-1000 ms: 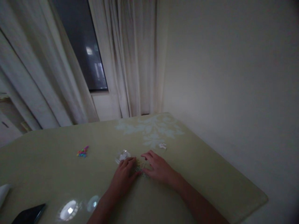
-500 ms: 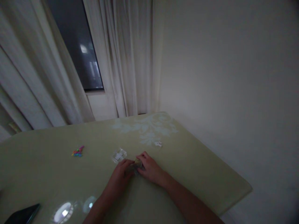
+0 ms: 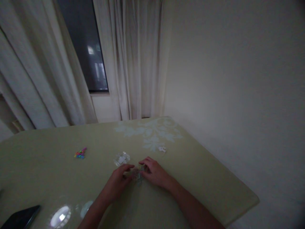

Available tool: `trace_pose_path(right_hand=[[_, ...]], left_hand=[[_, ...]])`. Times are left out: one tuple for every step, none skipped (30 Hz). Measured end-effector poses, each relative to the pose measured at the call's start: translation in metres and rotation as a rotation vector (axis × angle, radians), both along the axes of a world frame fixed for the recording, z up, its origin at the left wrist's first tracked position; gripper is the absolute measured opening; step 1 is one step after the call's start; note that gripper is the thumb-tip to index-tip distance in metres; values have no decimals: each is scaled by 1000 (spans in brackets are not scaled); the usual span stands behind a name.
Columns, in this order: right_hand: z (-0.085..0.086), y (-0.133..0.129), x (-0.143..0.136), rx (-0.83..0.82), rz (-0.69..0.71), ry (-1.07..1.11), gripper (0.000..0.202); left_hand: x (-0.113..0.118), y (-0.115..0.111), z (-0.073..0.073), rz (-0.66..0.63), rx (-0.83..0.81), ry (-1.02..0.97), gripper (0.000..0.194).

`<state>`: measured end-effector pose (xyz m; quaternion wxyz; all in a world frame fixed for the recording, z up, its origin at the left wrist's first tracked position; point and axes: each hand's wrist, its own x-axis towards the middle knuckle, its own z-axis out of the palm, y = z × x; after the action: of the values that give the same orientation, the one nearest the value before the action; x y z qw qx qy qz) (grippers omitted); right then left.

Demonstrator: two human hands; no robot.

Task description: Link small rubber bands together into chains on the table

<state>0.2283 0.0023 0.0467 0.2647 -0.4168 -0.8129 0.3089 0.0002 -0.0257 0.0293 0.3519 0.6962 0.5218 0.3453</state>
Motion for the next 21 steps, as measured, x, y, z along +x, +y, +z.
trace_pose_path(right_hand=[[0, 0, 3, -6, 13, -6, 56], [0, -1, 5, -10, 30, -13, 69], [-1, -1, 5, -13, 46, -15, 78], [-1, -1, 5, -18, 54, -13, 81], [-2, -1, 4, -29, 55, -9, 76], [-2, -1, 2, -42, 53, -3, 67], [-2, 0, -1, -54, 51, -1, 58], [-2, 0, -3, -63, 50, -4, 50], [-1, 0, -5, -66, 49, -14, 44], [-1, 0, -8, -63, 43, -30, 38], [-1, 0, -10, -54, 31, -49, 33], [0, 0, -11, -43, 15, -69, 27], [-1, 0, -13, -31, -2, -88, 22], [-1, -1, -14, -20, -15, -102, 17], [-2, -1, -15, -8, -22, -108, 14], [-3, -1, -16, 5, -24, -107, 13], [-4, -1, -17, 21, -25, -99, 13], [-6, -1, -18, 37, -26, -90, 13], [-8, -1, -19, 51, -30, -81, 14], [-9, -1, -19, 65, -35, -71, 15], [-10, 0, -19, 78, -44, -58, 15]], left_hand=[[0, -1, 1, -9, 14, 16, 43], [2, -2, 2, -25, 25, 24, 49], [3, -3, 1, -43, 29, 22, 54], [6, -3, 0, -61, 26, 12, 57], [8, -2, -1, -74, 23, -1, 55], [11, -1, -3, -79, 25, -13, 51], [13, 1, -5, -79, 32, -20, 46], [16, 3, -7, -70, 45, -17, 42], [17, 5, -9, -53, 61, -7, 39], [19, 6, -10, -32, 77, 6, 36], [20, 7, -10, -10, 91, 16, 34], [22, 8, -10, 8, 100, 21, 31], [23, 8, -8, 22, 106, 24, 29], [24, 8, -7, 29, 110, 23, 28], [24, 8, -6, 33, 113, 18, 26], [25, 8, -4, 36, 113, 10, 26], [25, 8, -3, 42, 113, -3, 26], [24, 8, -3, 50, 111, -19, 26], [24, 7, -3, 60, 110, -35, 27], [23, 7, -3, 72, 110, -48, 27], [22, 7, -4, 81, 108, -55, 28]])
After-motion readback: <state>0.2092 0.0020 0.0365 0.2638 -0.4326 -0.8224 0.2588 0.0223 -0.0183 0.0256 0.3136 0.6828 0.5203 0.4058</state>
